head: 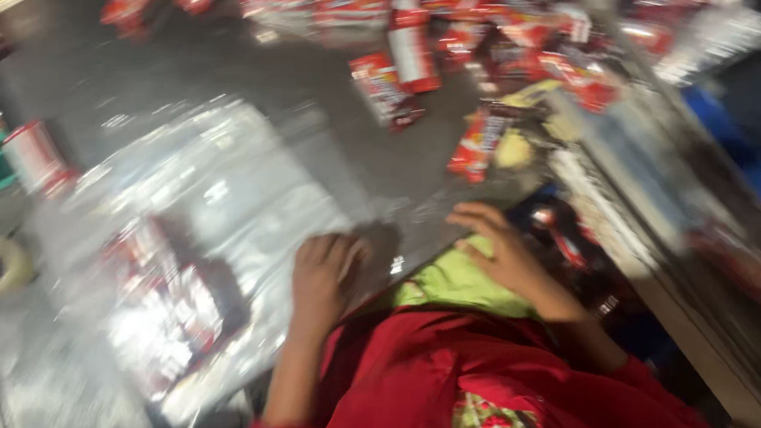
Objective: The person places individually wrapped candy bars into clear plastic bags on a metal table. They then move the filled bags to a nearby area while other workers handle similar items in the background.
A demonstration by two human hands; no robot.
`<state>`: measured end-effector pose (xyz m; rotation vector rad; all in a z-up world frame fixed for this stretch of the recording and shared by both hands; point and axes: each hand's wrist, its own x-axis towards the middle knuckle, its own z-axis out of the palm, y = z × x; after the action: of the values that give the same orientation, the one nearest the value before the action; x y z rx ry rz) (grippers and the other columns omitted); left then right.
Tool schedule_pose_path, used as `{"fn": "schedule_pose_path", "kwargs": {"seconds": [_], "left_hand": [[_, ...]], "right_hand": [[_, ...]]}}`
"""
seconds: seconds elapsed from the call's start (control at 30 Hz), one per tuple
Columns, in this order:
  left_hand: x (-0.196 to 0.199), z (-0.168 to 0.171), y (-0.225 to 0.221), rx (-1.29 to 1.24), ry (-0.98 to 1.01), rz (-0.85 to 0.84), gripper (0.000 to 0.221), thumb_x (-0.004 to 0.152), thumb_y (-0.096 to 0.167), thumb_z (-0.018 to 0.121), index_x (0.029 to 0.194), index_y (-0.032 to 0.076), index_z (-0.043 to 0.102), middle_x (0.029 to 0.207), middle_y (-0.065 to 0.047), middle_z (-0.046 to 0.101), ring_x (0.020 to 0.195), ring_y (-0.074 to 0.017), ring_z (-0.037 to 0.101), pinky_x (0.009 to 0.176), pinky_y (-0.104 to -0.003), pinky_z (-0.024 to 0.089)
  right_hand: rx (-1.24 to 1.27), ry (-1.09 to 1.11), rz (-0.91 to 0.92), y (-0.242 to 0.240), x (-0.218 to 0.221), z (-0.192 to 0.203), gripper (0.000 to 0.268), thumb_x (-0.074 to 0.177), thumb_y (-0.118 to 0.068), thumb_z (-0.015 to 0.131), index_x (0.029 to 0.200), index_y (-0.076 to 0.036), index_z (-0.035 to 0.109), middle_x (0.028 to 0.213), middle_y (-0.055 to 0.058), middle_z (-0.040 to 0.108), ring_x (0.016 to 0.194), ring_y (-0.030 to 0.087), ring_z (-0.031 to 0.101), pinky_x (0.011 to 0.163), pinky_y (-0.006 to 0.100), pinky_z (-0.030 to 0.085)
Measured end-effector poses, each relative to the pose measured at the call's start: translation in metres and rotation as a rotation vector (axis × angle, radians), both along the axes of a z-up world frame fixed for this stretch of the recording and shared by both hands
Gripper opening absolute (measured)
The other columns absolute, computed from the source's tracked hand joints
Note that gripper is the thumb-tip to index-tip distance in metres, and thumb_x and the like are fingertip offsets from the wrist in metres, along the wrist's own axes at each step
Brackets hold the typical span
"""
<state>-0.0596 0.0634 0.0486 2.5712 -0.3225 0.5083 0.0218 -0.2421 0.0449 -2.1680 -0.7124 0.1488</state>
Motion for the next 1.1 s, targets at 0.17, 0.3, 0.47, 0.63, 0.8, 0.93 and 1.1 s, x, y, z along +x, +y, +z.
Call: {"fn": "schedule_pose_path", "kwargs": {"seconds": [0.17, 0.3, 0.47, 0.63, 0.8, 0.93, 1.1], "left_hand": [[-0.036, 0.002, 0.007, 0.037, 0.138, 0.004, 0.027, 0.076, 0.018, 0.075, 0.102, 0.011, 0.072, 0.106, -0.008, 0.069, 0.099, -0.0332, 0.065, 0.085, -0.044, 0.05], [-0.04, -0.019, 0.007, 0.101, 0.137, 0.044, 0.033, 0.077, 0.012, 0.07, 0.11, 0.014, 0.073, 0.117, -0.004, 0.072, 0.1, -0.0285, 0.066, 0.084, -0.042, 0.05], [-0.033, -0.061, 0.019, 0.048, -0.02, -0.058, 0.034, 0.083, 0.014, 0.071, 0.118, 0.015, 0.069, 0.123, -0.003, 0.071, 0.1, -0.0244, 0.068, 0.089, -0.039, 0.051], [-0.022, -0.095, 0.042, 0.17, 0.047, -0.14, 0.042, 0.075, 0.014, 0.07, 0.117, 0.012, 0.07, 0.123, -0.007, 0.072, 0.099, -0.0279, 0.069, 0.091, -0.04, 0.052], [0.012, -0.12, 0.033, 0.182, 0.033, -0.145, 0.042, 0.075, 0.017, 0.071, 0.116, 0.014, 0.07, 0.119, -0.007, 0.071, 0.097, -0.0286, 0.069, 0.089, -0.041, 0.053], [0.035, -0.126, 0.034, 0.194, 0.027, -0.126, 0.042, 0.074, 0.019, 0.072, 0.116, 0.015, 0.071, 0.117, -0.007, 0.071, 0.096, -0.0291, 0.069, 0.087, -0.042, 0.054], [0.029, -0.14, 0.041, 0.179, 0.04, -0.04, 0.041, 0.074, 0.021, 0.074, 0.115, 0.017, 0.071, 0.114, -0.007, 0.071, 0.094, -0.0298, 0.068, 0.086, -0.042, 0.054]], "right_hand": [[-0.022, 0.04, 0.025, -0.034, -0.016, 0.014, 0.035, 0.097, -0.016, 0.068, 0.132, -0.012, 0.065, 0.14, 0.009, 0.06, 0.128, 0.028, 0.059, 0.106, 0.04, 0.049], [-0.051, -0.14, -0.103, -0.064, -0.002, 0.04, 0.033, 0.099, -0.015, 0.067, 0.131, -0.014, 0.066, 0.138, 0.007, 0.064, 0.126, 0.028, 0.062, 0.104, 0.04, 0.051], [-0.017, -0.203, -0.378, -0.099, 0.01, 0.081, 0.032, 0.097, -0.014, 0.066, 0.13, -0.014, 0.067, 0.133, 0.008, 0.066, 0.11, 0.027, 0.07, 0.088, 0.035, 0.058], [-0.089, -0.385, -0.469, -0.126, -0.001, 0.105, 0.031, 0.098, -0.01, 0.068, 0.129, -0.012, 0.069, 0.128, 0.01, 0.068, 0.112, 0.03, 0.07, 0.094, 0.039, 0.057], [-0.215, -0.433, -0.632, -0.156, -0.014, 0.112, 0.031, 0.098, -0.014, 0.07, 0.129, -0.012, 0.068, 0.127, 0.011, 0.069, 0.113, 0.03, 0.068, 0.095, 0.039, 0.055], [-0.449, -0.377, -0.777, -0.184, -0.03, 0.102, 0.045, 0.098, -0.031, 0.07, 0.136, -0.009, 0.063, 0.132, 0.014, 0.066, 0.118, 0.035, 0.064, 0.101, 0.045, 0.052], [-0.902, -0.042, -0.961, -0.21, -0.021, 0.065, 0.083, 0.086, -0.068, 0.064, 0.141, -0.007, 0.055, 0.141, 0.024, 0.053, 0.127, 0.043, 0.053, 0.102, 0.058, 0.043]]}}
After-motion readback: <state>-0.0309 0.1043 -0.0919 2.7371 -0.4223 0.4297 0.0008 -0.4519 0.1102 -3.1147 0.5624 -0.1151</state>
